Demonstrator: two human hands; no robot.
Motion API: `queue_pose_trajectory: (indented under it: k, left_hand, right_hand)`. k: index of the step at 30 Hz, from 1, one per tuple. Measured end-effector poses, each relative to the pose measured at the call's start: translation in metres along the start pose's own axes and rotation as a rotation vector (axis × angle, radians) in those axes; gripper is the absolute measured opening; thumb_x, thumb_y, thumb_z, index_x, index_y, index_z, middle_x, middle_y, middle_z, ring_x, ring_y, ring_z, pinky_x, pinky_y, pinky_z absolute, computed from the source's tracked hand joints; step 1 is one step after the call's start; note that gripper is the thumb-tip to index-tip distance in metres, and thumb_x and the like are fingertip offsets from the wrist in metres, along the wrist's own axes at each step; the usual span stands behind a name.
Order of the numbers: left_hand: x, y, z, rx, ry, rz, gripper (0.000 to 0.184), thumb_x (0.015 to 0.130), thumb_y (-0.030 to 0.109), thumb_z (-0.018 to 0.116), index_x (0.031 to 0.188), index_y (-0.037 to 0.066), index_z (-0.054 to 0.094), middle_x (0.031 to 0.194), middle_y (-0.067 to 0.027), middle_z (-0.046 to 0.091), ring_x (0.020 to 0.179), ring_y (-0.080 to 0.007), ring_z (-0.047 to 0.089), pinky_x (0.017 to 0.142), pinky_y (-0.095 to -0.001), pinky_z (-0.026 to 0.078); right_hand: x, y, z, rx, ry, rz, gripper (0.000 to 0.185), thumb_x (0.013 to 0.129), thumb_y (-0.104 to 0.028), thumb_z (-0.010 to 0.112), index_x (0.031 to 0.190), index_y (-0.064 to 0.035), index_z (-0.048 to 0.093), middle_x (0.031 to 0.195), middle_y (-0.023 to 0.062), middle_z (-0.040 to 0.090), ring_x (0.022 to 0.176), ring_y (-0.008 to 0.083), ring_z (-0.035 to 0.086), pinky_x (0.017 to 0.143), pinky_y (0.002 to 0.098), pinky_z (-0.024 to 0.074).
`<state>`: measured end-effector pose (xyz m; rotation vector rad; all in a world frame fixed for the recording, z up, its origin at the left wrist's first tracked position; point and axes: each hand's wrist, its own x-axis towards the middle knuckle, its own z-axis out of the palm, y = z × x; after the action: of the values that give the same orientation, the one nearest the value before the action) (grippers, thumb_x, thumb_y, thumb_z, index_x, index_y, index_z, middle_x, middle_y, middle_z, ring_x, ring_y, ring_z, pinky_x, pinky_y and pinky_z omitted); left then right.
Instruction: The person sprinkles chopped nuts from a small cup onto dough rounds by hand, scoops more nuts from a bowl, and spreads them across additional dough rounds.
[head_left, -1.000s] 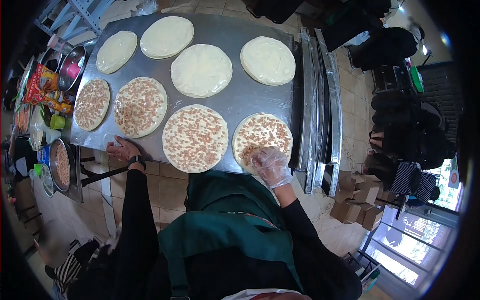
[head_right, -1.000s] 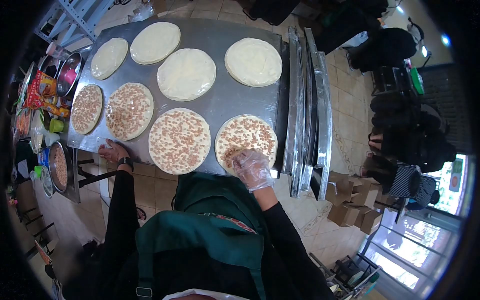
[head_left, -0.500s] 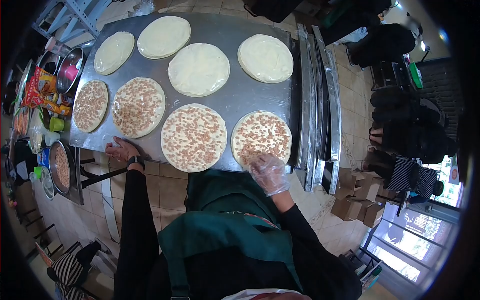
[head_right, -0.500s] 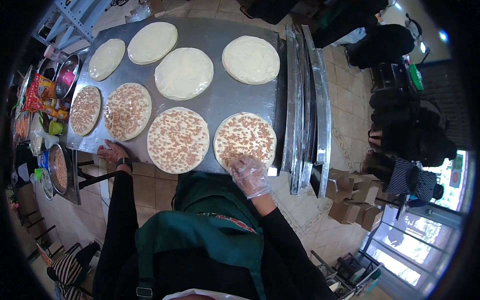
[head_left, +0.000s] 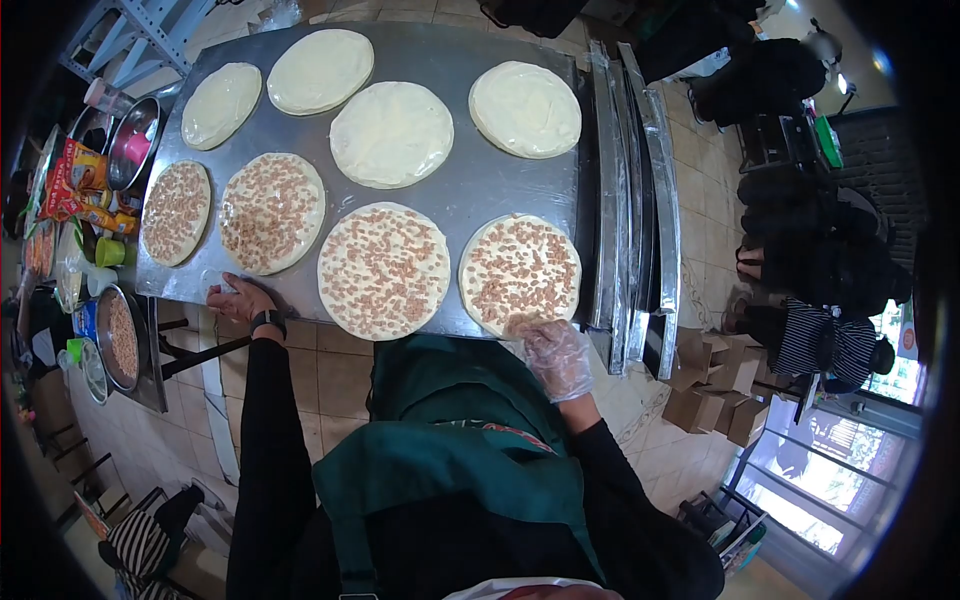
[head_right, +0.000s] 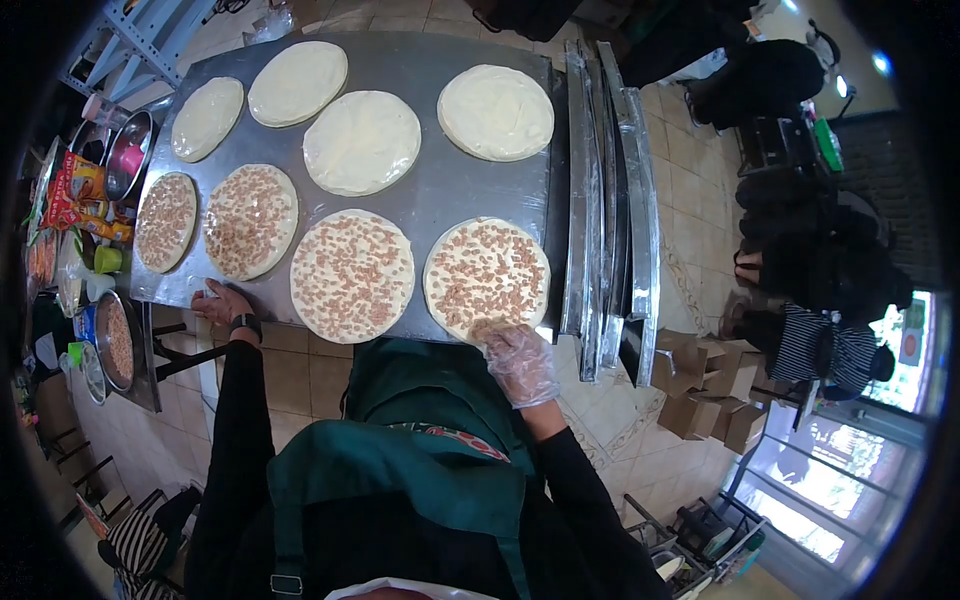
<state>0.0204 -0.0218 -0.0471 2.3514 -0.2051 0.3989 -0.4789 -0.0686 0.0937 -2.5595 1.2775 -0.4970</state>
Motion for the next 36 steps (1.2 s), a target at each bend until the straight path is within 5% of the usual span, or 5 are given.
queue_pose_trajectory:
  k: [8, 18, 24, 36]
  left_hand:
    - [-0.001, 0.006, -0.003, 0.031, 0.004, -0.003, 0.046, 0.093, 0.039, 0.053, 0.104, -0.003, 0.04, 0.104, -0.0201, 0.046, 0.102, -0.0368, 0.046, 0.088, -0.0461, 0.037]
    - [0.002, 0.004, -0.003, 0.041, -0.004, 0.007, 0.044, 0.093, 0.04, 0.053, 0.104, -0.001, 0.041, 0.104, -0.0192, 0.045, 0.103, -0.0367, 0.045, 0.089, -0.0472, 0.037]
    - [0.001, 0.007, -0.005, -0.01, -0.007, -0.011, 0.043, 0.093, 0.039, 0.053, 0.103, -0.001, 0.04, 0.105, -0.02, 0.044, 0.103, -0.0369, 0.044, 0.09, -0.0471, 0.036]
    - [0.001, 0.005, -0.003, 0.033, 0.003, -0.003, 0.044, 0.093, 0.039, 0.053, 0.104, -0.002, 0.041, 0.103, -0.0202, 0.046, 0.101, -0.0366, 0.046, 0.088, -0.0476, 0.036]
  right_hand:
    - [-0.023, 0.023, -0.016, -0.067, 0.15, 0.262, 0.022, 0.073, -0.005, 0.067, 0.094, -0.0097, 0.068, 0.094, 0.0072, 0.064, 0.086, 0.0282, 0.06, 0.074, 0.0396, 0.0488]
    - [-0.021, 0.005, 0.004, -0.069, -0.017, -0.075, 0.028, 0.07, -0.005, 0.067, 0.097, -0.0129, 0.069, 0.093, 0.005, 0.065, 0.084, 0.0262, 0.061, 0.07, 0.0393, 0.0517]
    - [-0.018, 0.014, -0.004, -0.113, 0.117, 0.144, 0.03, 0.07, -0.003, 0.065, 0.098, -0.0121, 0.069, 0.098, 0.0067, 0.064, 0.089, 0.0269, 0.06, 0.073, 0.0393, 0.0509]
    - [-0.008, 0.025, -0.002, -0.25, -0.04, 0.125, 0.043, 0.07, -0.004, 0.06, 0.113, -0.0058, 0.063, 0.113, 0.0075, 0.06, 0.094, 0.0276, 0.057, 0.076, 0.0391, 0.0514]
